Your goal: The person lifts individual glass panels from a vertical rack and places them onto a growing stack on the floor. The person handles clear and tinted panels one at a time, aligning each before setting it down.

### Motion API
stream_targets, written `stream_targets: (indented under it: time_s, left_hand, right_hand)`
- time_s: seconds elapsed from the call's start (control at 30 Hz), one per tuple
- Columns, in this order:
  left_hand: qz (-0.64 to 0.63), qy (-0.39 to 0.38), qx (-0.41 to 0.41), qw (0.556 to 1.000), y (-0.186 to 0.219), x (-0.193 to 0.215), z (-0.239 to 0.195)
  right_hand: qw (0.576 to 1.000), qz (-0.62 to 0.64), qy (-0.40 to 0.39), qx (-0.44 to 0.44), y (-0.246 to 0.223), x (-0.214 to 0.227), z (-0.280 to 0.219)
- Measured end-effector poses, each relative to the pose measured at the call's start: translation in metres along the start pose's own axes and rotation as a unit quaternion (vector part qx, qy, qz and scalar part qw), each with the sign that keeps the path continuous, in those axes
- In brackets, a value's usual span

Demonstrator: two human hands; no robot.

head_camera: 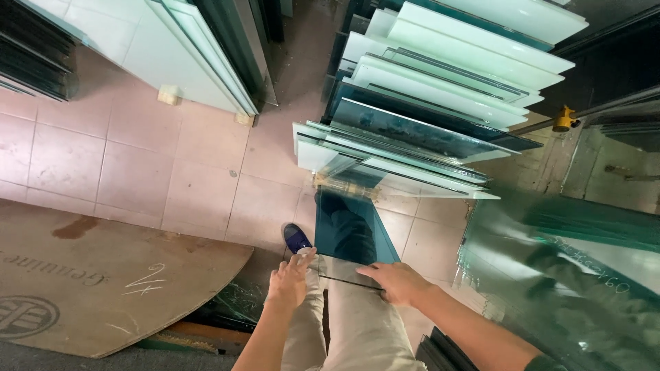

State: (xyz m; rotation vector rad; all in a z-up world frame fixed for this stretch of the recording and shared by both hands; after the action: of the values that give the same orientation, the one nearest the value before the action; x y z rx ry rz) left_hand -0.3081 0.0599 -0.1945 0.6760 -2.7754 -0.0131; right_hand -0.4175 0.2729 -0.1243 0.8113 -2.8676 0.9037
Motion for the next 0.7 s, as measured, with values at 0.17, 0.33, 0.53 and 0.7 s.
stream_targets:
  time_s: [0.17,0.33,0.53,0.7]
  left_hand:
    - [0.065,0.004,-0.009,0.998,-0.001,0.009,-0.003]
    - [0.104,-0.044,-0.002,0.994,-0.005,0.006,-0.011]
    - [-0.081,0.085,-0.033,0.993,-0.027,-0.016,-0.01]
    - [-0.22,0.009,0.062,0.974,-0.073,-0.033,-0.047]
  right_hand:
    - [1.0,0.014,0.015,0.0,0.003,0.002,-0.001]
    - [0.993,0.035,0.109,-0.033,0.019,0.038,-0.009]
    - [0.957,-0.098,0.267,-0.058,0.078,0.063,0.025]
    - [0.955,-0.048,0.281,-0.078,0.077,0.056,0.054]
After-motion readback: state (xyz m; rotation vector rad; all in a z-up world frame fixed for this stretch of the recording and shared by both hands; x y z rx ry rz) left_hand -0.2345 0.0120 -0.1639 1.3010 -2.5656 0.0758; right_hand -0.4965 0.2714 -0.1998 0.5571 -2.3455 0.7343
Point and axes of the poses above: each hand's wrist, its own z-axis towards the middle knuckle, its own x-axis out of the back of the hand, y = z × x, the point moved 8 cm from there along z, towards the middle knuckle, and after that the axes turned 7 degrees about x, right-handed, at the moved point
